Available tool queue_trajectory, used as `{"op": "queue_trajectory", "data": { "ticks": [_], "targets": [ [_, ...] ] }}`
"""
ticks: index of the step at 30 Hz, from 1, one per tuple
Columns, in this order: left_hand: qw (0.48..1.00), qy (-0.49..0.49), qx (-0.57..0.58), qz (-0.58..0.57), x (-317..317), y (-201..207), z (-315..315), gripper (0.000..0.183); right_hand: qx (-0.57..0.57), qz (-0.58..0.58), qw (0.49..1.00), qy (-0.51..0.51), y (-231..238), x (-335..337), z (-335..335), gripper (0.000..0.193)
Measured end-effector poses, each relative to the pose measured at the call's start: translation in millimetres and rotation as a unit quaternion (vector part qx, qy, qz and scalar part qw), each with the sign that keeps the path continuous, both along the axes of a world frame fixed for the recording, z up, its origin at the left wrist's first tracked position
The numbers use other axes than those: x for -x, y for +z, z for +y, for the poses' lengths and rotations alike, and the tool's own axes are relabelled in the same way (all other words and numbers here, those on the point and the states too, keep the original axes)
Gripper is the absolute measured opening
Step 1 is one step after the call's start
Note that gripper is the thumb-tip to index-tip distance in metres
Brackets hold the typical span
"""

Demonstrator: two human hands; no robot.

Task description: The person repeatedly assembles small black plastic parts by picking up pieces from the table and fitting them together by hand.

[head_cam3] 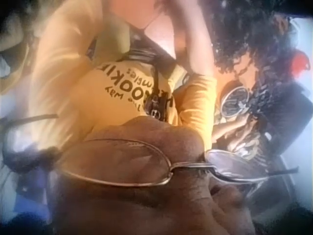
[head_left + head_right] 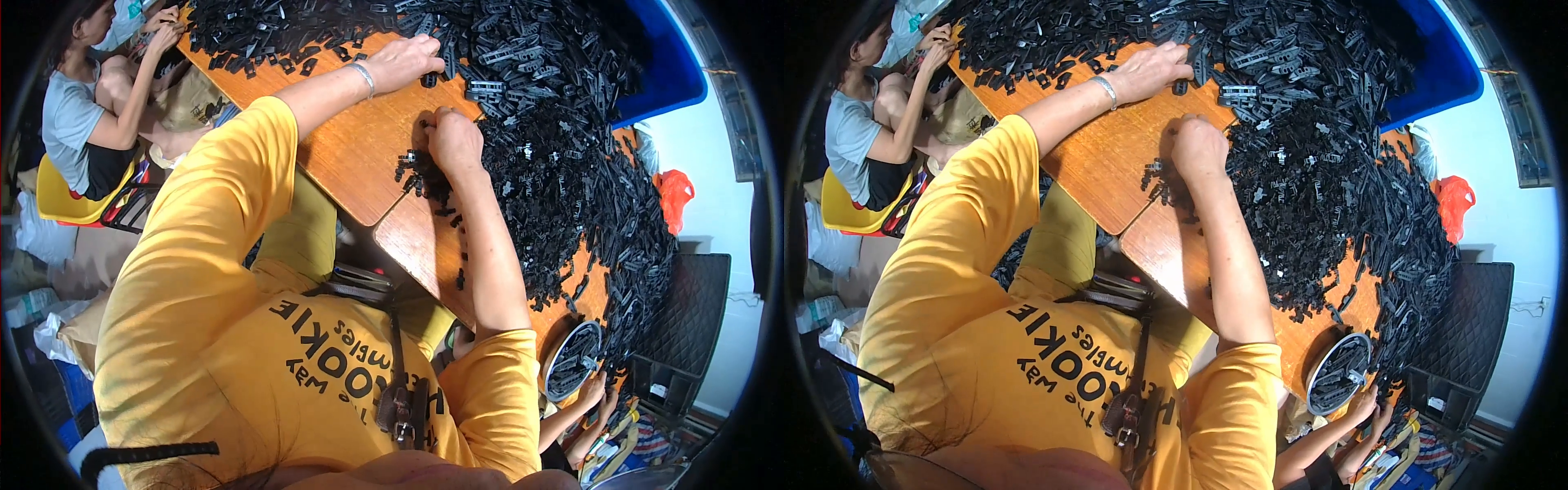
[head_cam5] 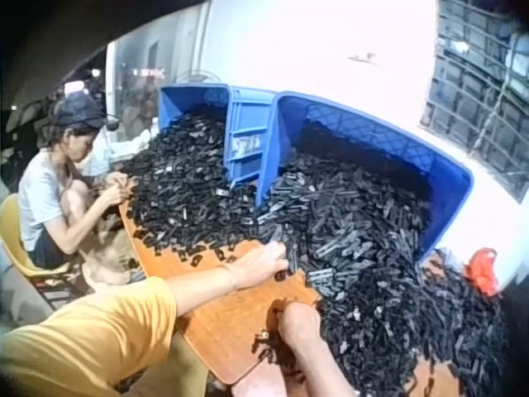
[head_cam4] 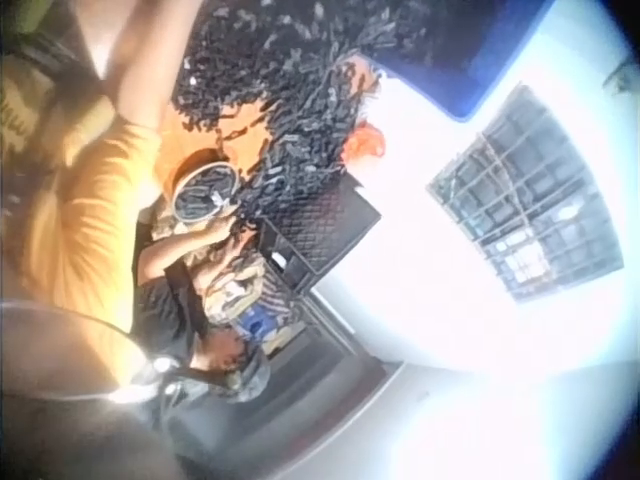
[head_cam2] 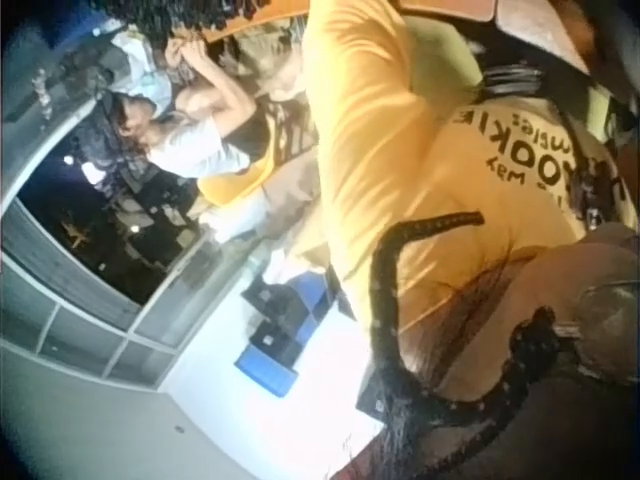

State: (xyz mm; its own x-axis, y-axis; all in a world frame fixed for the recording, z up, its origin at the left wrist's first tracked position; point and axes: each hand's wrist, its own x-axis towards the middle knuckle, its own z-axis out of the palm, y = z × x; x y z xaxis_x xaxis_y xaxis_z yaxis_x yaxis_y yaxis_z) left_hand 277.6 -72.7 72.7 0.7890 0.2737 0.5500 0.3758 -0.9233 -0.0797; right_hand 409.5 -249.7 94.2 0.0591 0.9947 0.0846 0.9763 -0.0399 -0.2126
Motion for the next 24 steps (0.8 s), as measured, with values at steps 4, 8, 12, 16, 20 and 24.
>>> {"op": "queue_trajectory", "data": {
  "ticks": [4, 8, 12, 16, 20, 24],
  "targets": [
    [0.999, 0.009, 0.013, 0.039, 4, 8, -15, 0.019, -0.018, 0.027, 0.999, -0.005, -7, -9, -5, 0.016],
    [0.971, 0.061, 0.232, -0.016, 21, 10, -42, 0.023, 0.003, 0.068, 0.998, 0.004, -2, -8, -13, 0.015],
    [0.94, 0.074, 0.323, -0.078, 36, 2, -65, 0.027, -0.036, 0.021, 0.999, 0.025, -6, 4, -19, 0.015],
    [0.784, 0.037, 0.572, -0.238, 44, -12, -78, 0.027, -0.021, -0.021, 0.999, 0.032, -4, 12, -18, 0.017],
    [0.54, -0.031, 0.772, -0.334, 56, -4, -100, 0.033, 0.078, -0.042, 0.996, 0.001, 6, 19, -15, 0.022],
    [0.491, -0.077, 0.793, -0.353, 67, -11, -105, 0.039, 0.117, -0.017, 0.993, -0.006, 23, 34, -17, 0.024]
  ]
}}
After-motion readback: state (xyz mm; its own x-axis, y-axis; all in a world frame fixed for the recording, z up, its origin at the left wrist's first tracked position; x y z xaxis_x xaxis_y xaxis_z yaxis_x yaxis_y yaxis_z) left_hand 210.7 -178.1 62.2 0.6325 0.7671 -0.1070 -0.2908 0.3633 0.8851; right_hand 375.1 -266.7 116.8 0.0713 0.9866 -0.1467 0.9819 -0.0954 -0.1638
